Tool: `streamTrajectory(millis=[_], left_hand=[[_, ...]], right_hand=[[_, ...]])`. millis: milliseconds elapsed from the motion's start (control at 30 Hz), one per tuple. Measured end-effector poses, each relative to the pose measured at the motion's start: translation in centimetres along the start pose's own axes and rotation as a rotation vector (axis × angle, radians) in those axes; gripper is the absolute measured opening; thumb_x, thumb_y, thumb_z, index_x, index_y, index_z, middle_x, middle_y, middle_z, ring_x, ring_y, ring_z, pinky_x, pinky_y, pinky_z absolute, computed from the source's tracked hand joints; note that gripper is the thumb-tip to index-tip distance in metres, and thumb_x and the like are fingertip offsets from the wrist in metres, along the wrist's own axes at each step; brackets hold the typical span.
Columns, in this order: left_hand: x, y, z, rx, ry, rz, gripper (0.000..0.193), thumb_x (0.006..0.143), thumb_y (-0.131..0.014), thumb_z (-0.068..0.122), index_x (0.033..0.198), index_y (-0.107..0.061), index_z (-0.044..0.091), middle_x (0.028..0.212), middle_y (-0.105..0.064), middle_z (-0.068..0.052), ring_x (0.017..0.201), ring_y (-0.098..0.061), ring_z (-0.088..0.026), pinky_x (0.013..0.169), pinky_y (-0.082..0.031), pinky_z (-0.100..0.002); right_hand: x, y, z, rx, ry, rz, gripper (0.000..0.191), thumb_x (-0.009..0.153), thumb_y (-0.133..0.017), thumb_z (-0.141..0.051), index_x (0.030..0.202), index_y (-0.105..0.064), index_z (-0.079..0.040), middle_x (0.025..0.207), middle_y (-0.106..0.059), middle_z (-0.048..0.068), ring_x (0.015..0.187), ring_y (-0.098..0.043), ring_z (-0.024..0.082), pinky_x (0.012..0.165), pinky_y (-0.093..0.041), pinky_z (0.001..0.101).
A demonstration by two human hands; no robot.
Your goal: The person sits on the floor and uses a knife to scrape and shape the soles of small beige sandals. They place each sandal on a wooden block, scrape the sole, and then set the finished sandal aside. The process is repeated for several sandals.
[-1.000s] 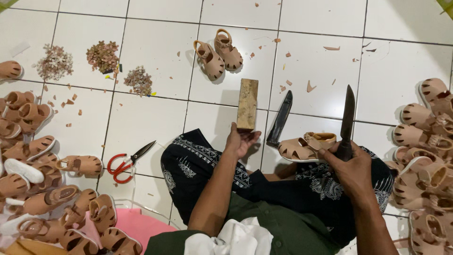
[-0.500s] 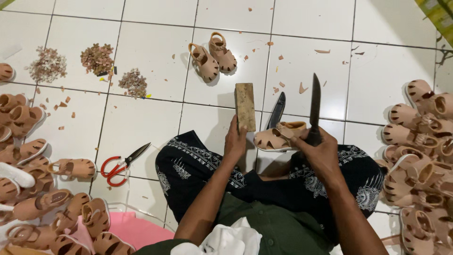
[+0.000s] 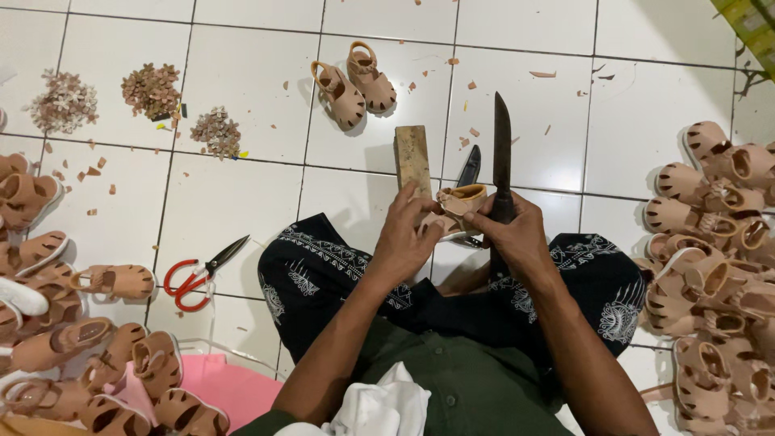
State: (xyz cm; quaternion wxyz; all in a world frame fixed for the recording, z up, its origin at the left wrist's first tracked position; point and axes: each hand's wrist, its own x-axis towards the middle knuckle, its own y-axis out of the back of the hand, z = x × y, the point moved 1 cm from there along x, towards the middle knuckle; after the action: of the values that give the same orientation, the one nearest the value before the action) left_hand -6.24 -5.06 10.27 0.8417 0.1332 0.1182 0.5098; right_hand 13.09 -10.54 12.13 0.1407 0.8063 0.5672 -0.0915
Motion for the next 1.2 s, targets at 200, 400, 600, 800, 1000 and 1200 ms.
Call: streamTrajectory(millis=[200, 400, 600, 800, 1000, 1200], left_hand=[[0.9, -0.8, 0.0, -0.051, 0.077, -0.045, 0.028, 0.087, -0.069, 0.021, 0.098, -0.066, -0.004, 0.158, -0.036, -0.024, 0.136, -0.052, -0.04, 0.103, -0.055, -0.04], [0.9, -1.4, -1.0, -0.064, 0.101, -0.023, 0.026, 0.085, -0.07, 0.022, 0.09, -0.066, -0.004, 0.15, -0.045, -0.023, 0.129, -0.058, -0.037, 0.09, -0.06, -0.04], [0.6, -1.8, -2.3, -0.09, 0.03, 0.006, 0.025, 0.087, -0.072, 0.021, 0.089, -0.065, -0.003, 0.143, -0.052, -0.022, 0.128, -0.059, -0.035, 0.097, -0.055, -0.04], [0.6, -2.5, -3.8, -0.054, 0.045, 0.012, 0.023, 0.087, -0.073, 0.018, 0.086, -0.066, -0.004, 0.138, -0.055, -0.019, 0.122, -0.06, -0.033, 0.095, -0.054, -0.039], [0.5, -2.3, -4.1, -0.389, 0.19, -0.102, 0.026, 0.093, -0.071, 0.018, 0.111, -0.055, 0.008, 0.119, -0.062, -0.017, 0.106, -0.071, -0.025, 0.088, -0.06, -0.031], [-1.7, -1.0, -4.6, -0.6, 0.269, -0.07, 0.014, 0.089, -0.069, 0.012, 0.091, -0.062, 0.0, 0.125, -0.044, -0.008, 0.101, -0.07, -0.028, 0.071, -0.061, -0.037]], right_hand=[[-0.1, -0.3, -0.2, -0.094, -0.041, 0.003, 0.019, 0.081, -0.081, -0.009, 0.086, -0.063, -0.007, 0.07, -0.069, 0.004, 0.059, -0.066, 0.009, 0.047, -0.052, 0.0245], [-0.2, -0.5, -0.1, -0.021, 0.004, -0.009, 0.02, 0.082, -0.082, -0.008, 0.086, -0.062, -0.006, 0.071, -0.066, 0.003, 0.059, -0.063, 0.009, 0.048, -0.051, 0.0237], [-0.1, -0.6, 0.5, -0.075, 0.011, -0.007, 0.02, 0.083, -0.083, -0.008, 0.085, -0.063, -0.004, 0.069, -0.064, 0.004, 0.057, -0.059, 0.008, 0.048, -0.047, 0.0242], [-0.1, -1.1, 0.1, -0.139, -0.067, -0.012, 0.021, 0.085, -0.082, -0.01, 0.086, -0.062, -0.003, 0.07, -0.065, 0.01, 0.057, -0.06, 0.015, 0.047, -0.048, 0.029], [-1.4, -1.1, -1.5, -0.596, 0.888, -0.044, 0.025, 0.082, -0.079, -0.013, 0.083, -0.055, -0.007, 0.121, -0.07, 0.021, 0.108, -0.071, 0.034, 0.082, -0.061, 0.0304], [0.6, 0.8, 3.2, -0.512, 0.031, -0.378, 0.056, 0.068, -0.093, -0.032, 0.11, -0.067, -0.004, 0.074, -0.073, 0.014, 0.065, -0.066, 0.022, 0.06, -0.047, 0.04]])
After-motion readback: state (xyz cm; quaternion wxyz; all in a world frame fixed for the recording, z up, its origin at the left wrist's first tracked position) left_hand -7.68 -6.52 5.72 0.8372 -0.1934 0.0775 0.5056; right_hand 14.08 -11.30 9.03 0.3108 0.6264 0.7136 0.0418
